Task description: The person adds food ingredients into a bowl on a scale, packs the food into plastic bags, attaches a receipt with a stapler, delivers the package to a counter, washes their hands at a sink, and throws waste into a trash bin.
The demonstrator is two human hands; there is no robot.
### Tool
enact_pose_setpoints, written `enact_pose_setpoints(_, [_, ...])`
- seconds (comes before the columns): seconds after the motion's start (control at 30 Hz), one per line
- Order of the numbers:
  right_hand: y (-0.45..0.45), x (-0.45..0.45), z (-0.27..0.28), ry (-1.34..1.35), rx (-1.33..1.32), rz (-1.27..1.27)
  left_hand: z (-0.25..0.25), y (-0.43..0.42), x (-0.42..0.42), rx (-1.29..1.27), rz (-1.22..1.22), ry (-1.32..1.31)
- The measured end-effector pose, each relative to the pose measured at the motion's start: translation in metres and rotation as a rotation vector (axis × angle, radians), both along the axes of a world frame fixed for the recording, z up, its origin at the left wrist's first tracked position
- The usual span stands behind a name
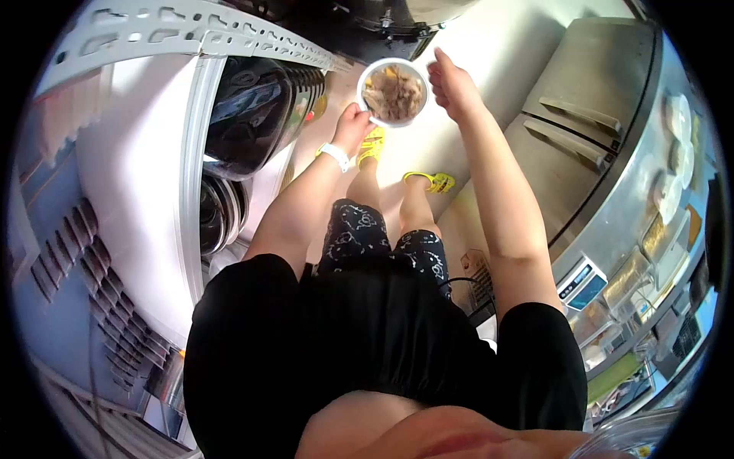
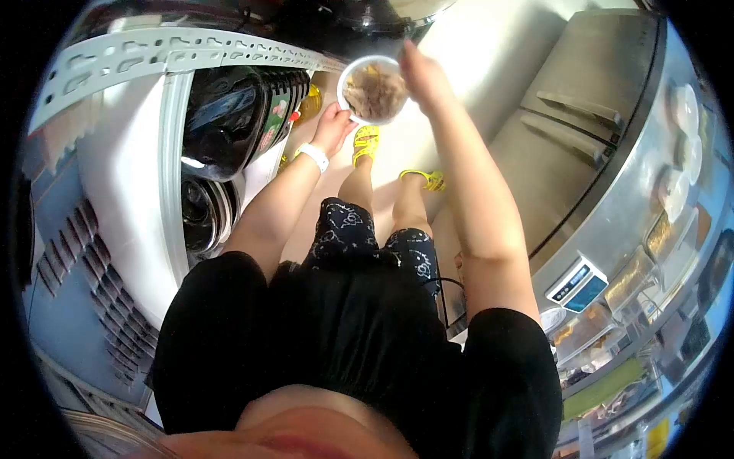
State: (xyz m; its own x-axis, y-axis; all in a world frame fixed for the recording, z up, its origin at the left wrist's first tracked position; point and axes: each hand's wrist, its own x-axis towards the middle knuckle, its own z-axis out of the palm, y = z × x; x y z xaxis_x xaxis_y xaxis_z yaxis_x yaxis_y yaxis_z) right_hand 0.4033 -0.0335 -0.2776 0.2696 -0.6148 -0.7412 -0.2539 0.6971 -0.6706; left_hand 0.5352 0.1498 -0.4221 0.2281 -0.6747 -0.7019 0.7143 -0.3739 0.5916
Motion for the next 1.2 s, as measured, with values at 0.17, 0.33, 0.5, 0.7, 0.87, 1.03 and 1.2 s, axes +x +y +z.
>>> enact_pose_setpoints(0.17, [-0.025, 0.080, -0.056, -0.071, 0.063, 0.014, -0.037, -0.043, 0.021, -0.067, 0.227, 0.066])
enact_pose_setpoints(0.33, [-0.039, 0.098, -0.083, -0.166, 0.313, -0.041, -0.081, -0.067, 0.031, -0.098, 0.263, 0.061])
enact_pose_setpoints(0.5, [-0.048, 0.088, -0.101, -0.347, 0.453, -0.076, -0.092, -0.069, 0.034, -0.112, 0.225, 0.080])
enact_pose_setpoints(0.7, [-0.036, 0.069, -0.115, -0.329, 0.413, -0.007, -0.093, -0.068, 0.042, -0.058, 0.219, 0.024])
enact_pose_setpoints(0.87, [-0.001, 0.075, -0.104, -0.025, 0.054, 0.044, -0.107, -0.070, 0.052, -0.066, 0.209, -0.047])
enact_pose_setpoints(1.03, [0.009, 0.069, -0.122, 0.114, -0.175, 0.124, -0.101, -0.069, 0.054, -0.064, 0.160, -0.081])
enact_pose_setpoints(1.2, [0.038, 0.040, -0.128, 0.145, -0.278, -0.203, -0.101, -0.069, 0.040, -0.098, 0.236, -0.029])
